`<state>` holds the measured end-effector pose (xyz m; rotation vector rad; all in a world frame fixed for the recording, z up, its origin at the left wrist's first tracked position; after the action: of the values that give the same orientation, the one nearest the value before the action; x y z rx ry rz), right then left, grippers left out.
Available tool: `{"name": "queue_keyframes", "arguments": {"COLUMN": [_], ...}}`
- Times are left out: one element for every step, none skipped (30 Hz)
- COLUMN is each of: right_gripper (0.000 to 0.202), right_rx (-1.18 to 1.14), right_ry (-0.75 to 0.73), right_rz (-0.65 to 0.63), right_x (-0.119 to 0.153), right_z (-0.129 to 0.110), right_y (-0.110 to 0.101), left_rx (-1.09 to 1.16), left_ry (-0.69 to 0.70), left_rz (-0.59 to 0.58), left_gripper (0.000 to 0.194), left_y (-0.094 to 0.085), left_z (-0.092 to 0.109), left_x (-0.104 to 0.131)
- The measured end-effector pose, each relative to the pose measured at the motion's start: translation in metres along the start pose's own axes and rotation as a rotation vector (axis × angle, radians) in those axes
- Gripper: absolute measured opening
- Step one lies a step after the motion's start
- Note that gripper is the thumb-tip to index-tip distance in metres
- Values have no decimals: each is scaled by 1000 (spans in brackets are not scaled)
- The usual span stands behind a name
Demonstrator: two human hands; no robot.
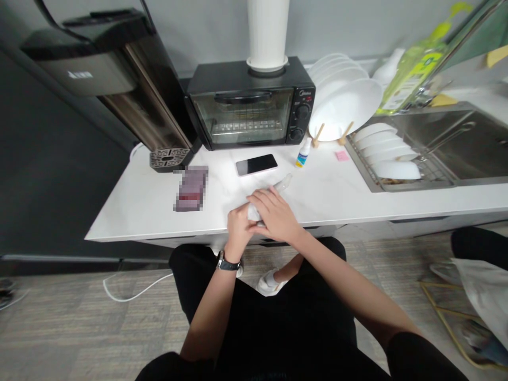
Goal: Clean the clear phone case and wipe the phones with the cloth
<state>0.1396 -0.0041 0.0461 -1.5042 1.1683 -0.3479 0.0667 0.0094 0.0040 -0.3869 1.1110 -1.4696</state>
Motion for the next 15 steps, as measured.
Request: {"name": "queue_keyframes", "arguments": {"right_gripper": [54, 50, 48, 46, 45, 47, 49, 52, 54, 56, 56, 56, 55, 54, 54], "right_rx": [1, 5, 12, 18, 21, 18, 12, 1, -11, -25, -38, -47, -51, -48, -39], "right_ry": [45, 103, 161, 204, 222, 215, 184, 136, 79, 32, 13, 26, 67, 126, 185], "right_rz": [16, 38, 61, 77, 84, 79, 61, 38, 6, -21, -33, -27, -3, 34, 73], "right_x": [-2, -3, -5, -5, -5, -5, -4, -3, -1, 1, 2, 2, 1, 1, 0], "right_z": [9, 20, 30, 36, 37, 33, 25, 15, 5, -2, -3, 1, 9, 19, 28], "right_y": [-3, -7, -11, -14, -15, -15, -12, -9, -6, -3, -2, -4, -7, -11, -14], "left_rx": [7, 18, 28, 36, 41, 41, 36, 27, 18, 13, 13, 17, 26, 38, 50], "left_ry": [7, 16, 22, 24, 23, 17, 7, -5, -14, -19, -21, -20, -13, -5, 2], "left_rz": [1, 5, 8, 9, 8, 5, 0, -5, -8, -12, -14, -16, -17, -17, -15], "left_gripper": [19, 23, 26, 29, 31, 31, 29, 26, 23, 21, 20, 21, 23, 26, 28], "left_y": [-1, -2, -3, -4, -4, -4, -4, -3, -3, -2, -2, -3, -3, -4, -5], "left_z": [3, 6, 9, 11, 12, 11, 9, 6, 4, 2, 2, 3, 5, 8, 11], "left_x": [-1, -1, -2, -3, -4, -4, -4, -4, -3, -3, -2, -2, -2, -3, -4]}}
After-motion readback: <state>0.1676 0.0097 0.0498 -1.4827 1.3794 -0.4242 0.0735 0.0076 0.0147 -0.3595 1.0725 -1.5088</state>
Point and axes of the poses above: each hand's wrist, its own x-axis away from the middle knuckle, its own y-axis out of the palm, z = x × y, the point moved 8 cm from there along -x, towards the middle knuckle, and after that the axes turned 6 degrees about y, right-handed, at the moved point
